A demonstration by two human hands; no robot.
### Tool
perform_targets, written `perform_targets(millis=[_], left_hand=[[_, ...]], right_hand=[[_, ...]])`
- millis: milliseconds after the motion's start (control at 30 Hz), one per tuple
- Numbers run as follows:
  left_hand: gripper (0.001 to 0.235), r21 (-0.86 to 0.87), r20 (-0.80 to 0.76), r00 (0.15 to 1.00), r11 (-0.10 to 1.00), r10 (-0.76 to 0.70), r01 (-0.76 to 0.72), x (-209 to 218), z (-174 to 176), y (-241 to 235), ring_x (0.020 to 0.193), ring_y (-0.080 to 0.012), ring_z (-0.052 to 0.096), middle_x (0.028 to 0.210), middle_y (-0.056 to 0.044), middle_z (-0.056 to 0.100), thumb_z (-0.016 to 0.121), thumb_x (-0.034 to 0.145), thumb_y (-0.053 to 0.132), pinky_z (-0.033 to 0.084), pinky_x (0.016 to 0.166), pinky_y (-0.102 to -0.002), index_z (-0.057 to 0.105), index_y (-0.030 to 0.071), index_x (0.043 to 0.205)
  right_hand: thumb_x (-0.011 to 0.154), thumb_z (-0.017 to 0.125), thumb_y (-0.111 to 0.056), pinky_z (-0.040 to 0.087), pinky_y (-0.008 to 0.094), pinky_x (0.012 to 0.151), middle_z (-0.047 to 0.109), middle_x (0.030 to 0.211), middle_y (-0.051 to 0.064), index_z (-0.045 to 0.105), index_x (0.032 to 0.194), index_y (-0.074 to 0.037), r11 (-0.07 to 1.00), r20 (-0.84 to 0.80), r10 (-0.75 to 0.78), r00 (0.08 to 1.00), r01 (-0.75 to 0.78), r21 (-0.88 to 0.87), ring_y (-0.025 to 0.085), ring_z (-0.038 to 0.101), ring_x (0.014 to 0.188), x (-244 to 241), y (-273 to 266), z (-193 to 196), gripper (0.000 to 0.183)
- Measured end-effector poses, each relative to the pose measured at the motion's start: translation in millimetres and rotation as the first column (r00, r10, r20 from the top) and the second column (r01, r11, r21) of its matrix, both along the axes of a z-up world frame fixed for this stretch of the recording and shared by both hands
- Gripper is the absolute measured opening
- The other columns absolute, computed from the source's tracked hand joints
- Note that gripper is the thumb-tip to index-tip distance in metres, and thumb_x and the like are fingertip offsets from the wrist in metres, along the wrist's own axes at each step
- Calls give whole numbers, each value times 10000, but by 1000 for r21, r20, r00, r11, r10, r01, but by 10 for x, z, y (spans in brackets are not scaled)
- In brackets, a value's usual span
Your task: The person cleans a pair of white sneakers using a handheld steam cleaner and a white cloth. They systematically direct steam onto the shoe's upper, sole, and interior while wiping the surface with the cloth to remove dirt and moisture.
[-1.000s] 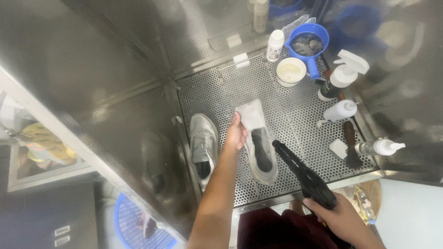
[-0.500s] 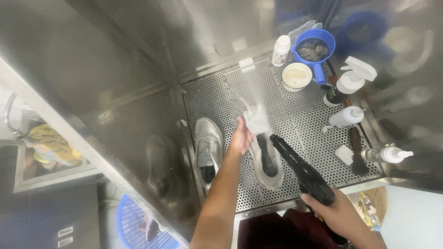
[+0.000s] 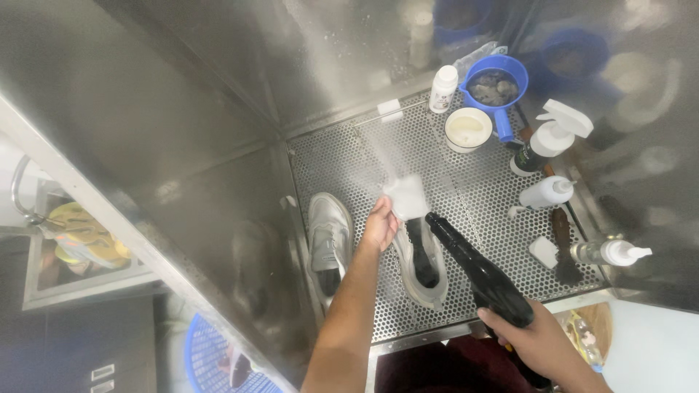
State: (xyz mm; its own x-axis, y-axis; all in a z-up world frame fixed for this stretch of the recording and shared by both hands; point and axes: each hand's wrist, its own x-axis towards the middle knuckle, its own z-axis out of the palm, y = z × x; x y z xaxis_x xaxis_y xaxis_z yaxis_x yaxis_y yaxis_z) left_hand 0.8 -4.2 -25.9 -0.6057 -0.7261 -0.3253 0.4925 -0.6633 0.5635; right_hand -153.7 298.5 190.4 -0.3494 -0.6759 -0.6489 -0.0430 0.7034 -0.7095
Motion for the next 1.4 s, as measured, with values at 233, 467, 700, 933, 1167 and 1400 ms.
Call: perform_targets(millis=[233,467,700,933,1167,1400], left_hand=[[489,-21,-24,1000,1000,-8,8,5,47,22,1369,-282,534,1517,-161,503,373,1102,265,439,1156,-418,371,4,1515],[521,2,-65,998,1000,12,-12,24,52,44,1348,-276,554,1494,-161,538,451,1090,301,451,1140,-406,404,-10,1506],[389,-144,118,993,990,16,1,-102,-204,70,1207,-233,631,1317,-121,666,629,982,-22,493,1061,-375,583,46,1362],[415,-231,95,995,973,0,22,-92,-1,113,1260,-220,617,1355,-104,652,534,983,-73,487,1102,-373,588,53,1374],[462,-242,180,984,968,-19,63,-107,101,115,1256,-210,615,1379,-99,649,513,984,-79,482,1088,-332,591,72,1413],[473,-164,289,957,985,-9,59,-131,-91,54,1166,-148,671,1351,-87,674,505,978,-75,564,941,-242,607,87,1411]], right_hand=[[815,803,-434,505,358,553,655,564,92,702,822,-29,1000,-14,15,1000,-14,15,192,623,536,-20,-10,53,418],[820,807,-424,503,370,616,670,621,105,696,835,-24,998,-31,19,999,-17,67,212,599,617,-62,60,57,415],[796,822,-348,519,371,726,598,737,112,680,928,-32,997,45,-79,996,80,-15,210,577,739,-334,442,61,370],[838,814,-319,486,376,673,612,711,104,668,968,-21,988,55,-147,988,144,61,217,580,699,-253,498,-46,356],[845,811,-375,469,375,648,600,667,115,688,903,-31,984,34,-49,998,42,172,220,541,663,-191,416,-55,370],[830,809,-354,427,384,588,528,618,94,635,947,-57,980,81,-152,985,139,140,225,527,591,-239,513,-16,363]])
